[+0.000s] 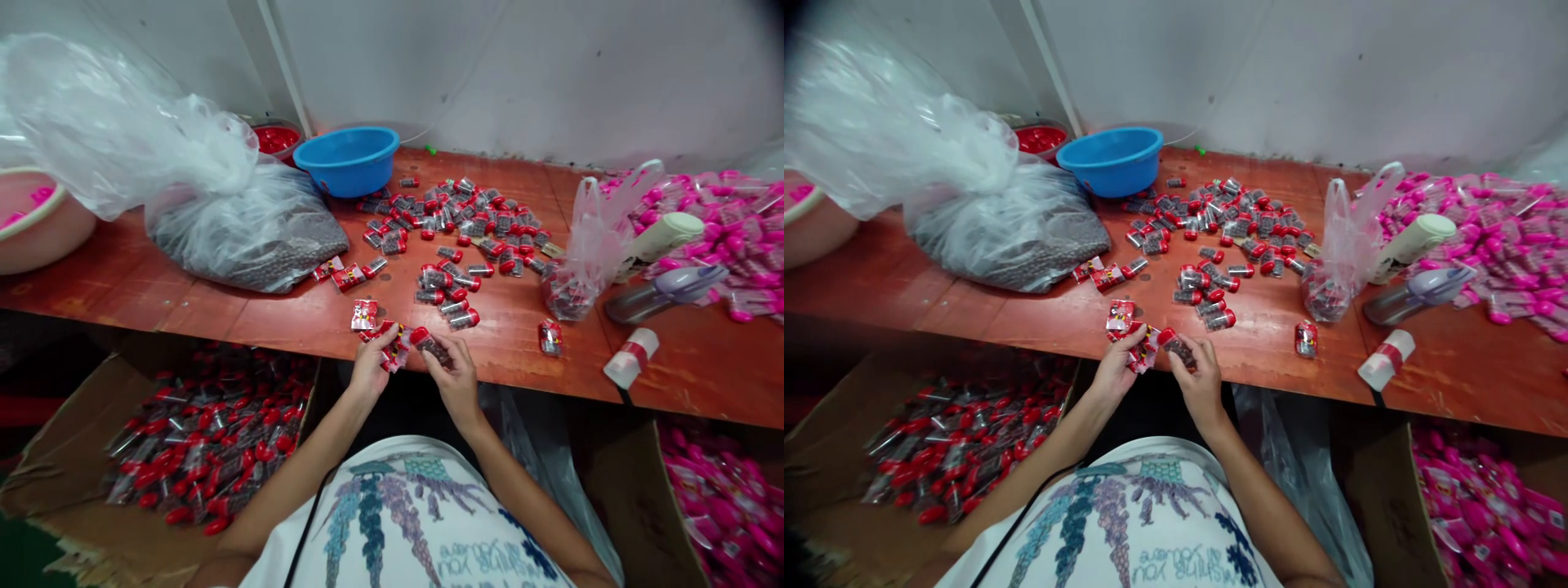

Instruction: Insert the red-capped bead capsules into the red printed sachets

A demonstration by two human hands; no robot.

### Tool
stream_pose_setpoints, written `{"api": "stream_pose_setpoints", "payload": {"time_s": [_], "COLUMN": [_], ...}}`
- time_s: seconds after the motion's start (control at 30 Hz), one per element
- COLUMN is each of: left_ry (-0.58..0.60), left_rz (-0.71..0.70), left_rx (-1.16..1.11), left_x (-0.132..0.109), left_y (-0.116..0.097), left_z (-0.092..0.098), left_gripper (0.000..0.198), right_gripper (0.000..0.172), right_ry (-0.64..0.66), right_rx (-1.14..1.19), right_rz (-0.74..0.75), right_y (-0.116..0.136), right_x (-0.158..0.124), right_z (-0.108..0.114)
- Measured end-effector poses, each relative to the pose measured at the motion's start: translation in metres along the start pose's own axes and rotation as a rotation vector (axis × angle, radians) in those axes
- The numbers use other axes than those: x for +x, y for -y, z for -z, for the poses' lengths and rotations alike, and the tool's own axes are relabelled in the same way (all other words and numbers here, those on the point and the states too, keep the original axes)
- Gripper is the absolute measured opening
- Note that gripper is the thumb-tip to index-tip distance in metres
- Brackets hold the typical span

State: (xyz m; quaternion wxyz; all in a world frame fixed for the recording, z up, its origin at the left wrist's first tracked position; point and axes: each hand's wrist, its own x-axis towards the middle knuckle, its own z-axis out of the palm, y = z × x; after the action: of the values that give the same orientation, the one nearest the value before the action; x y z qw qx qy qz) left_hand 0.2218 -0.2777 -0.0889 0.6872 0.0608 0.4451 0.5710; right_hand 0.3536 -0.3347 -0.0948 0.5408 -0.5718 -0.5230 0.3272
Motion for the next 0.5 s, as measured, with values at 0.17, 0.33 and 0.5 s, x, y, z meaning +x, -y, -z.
{"api": "stream_pose_setpoints", "payload": {"time_s": [0.17, 0.33, 0.5], "left_ry": [-0.005, 0.124, 0.200], "left_rz": [-0.054, -0.103, -0.164], "left_rx": [0.067, 0.126, 0.227], "left_x": [-0.002, -0.008, -0.014], "left_y": [0.001, 0.002, 0.000], "left_z": [-0.001, -0.001, -0.001], "left_gripper": [0.027, 0.029, 0.037], "right_gripper": [0.036, 0.038, 0.034], "right_ry": [0.125, 0.114, 0.133], "right_rx": [0.239, 0.351, 0.259], "right_rz": [-0.219, -0.333, -0.209], "right_y": [0.000, 0.000, -0.002], "right_x": [-0.001, 0.000, 0.000], "right_z": [-0.003, -0.003, 0.002]}}
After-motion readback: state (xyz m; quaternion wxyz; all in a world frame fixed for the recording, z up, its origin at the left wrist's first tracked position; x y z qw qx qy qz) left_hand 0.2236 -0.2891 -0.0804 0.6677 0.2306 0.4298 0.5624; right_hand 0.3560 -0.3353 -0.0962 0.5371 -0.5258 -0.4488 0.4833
